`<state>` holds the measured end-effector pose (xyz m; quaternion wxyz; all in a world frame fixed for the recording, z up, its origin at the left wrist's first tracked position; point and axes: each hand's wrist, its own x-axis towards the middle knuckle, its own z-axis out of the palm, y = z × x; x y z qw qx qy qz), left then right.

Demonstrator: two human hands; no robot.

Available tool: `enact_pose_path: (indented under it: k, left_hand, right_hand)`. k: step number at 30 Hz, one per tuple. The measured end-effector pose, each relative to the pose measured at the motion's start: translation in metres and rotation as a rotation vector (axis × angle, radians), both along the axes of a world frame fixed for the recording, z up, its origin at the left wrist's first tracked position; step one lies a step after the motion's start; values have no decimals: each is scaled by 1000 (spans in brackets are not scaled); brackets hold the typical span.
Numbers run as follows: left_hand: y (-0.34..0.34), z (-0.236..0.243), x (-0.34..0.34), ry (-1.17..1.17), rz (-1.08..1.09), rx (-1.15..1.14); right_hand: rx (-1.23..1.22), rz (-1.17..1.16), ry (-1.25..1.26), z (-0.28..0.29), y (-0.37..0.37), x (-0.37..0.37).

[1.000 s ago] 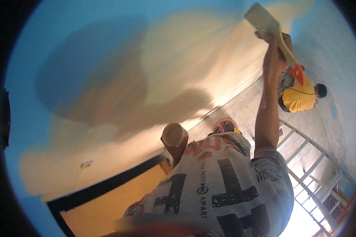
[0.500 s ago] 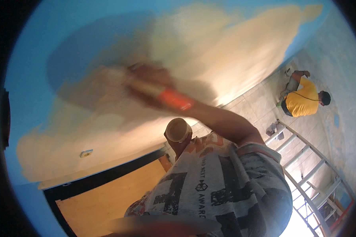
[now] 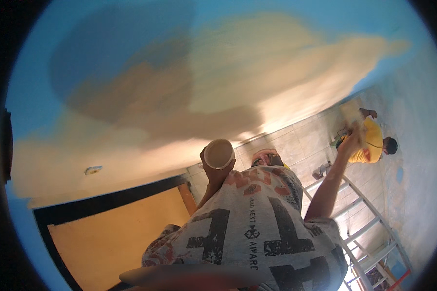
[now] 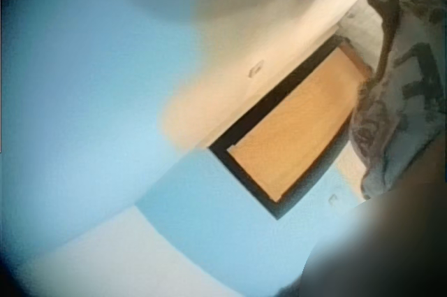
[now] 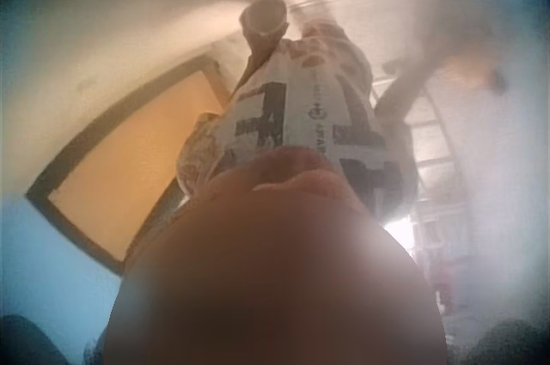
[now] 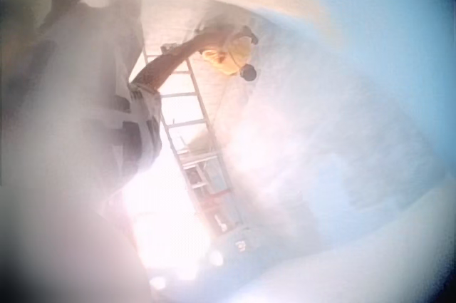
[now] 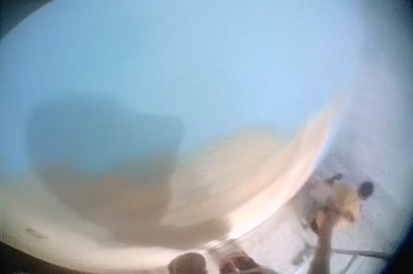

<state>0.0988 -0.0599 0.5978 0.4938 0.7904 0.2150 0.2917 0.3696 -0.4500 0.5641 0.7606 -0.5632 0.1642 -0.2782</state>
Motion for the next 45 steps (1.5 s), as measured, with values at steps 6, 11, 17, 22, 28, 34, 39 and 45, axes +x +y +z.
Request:
enact_pose_path:
  k: [6,11,17,22,28,34,39,45]
  left_hand:
    - [-10,13,21,-74,-163,-25]
    - [-11,23,39,16,-329,-23]
    - [-19,32,42,-77,-353,-113]
    - [-22,50,38,7,-289,-92]
    - [-19,75,37,-111,-232,-43]
    - [-23,91,40,-177,-233,26]
    - [-25,97,37,-160,-238,-39]
    - [-25,100,34,-207,-249,-5]
  right_hand:
    - [163,431,62,-4,105,-86]
    - [177,798,-122,81,154,-83]
    - [189,894,-200,126,173,-66]
    - [13,815,-192,147,182,-71]
    - [-163,1039,-333,192,200,-85]
    - [-421,1143,-571,210,206,-89]
    - [-690,1220,-664,218,205,-85]
    - [-1017,1355,-760,237,215,-86]
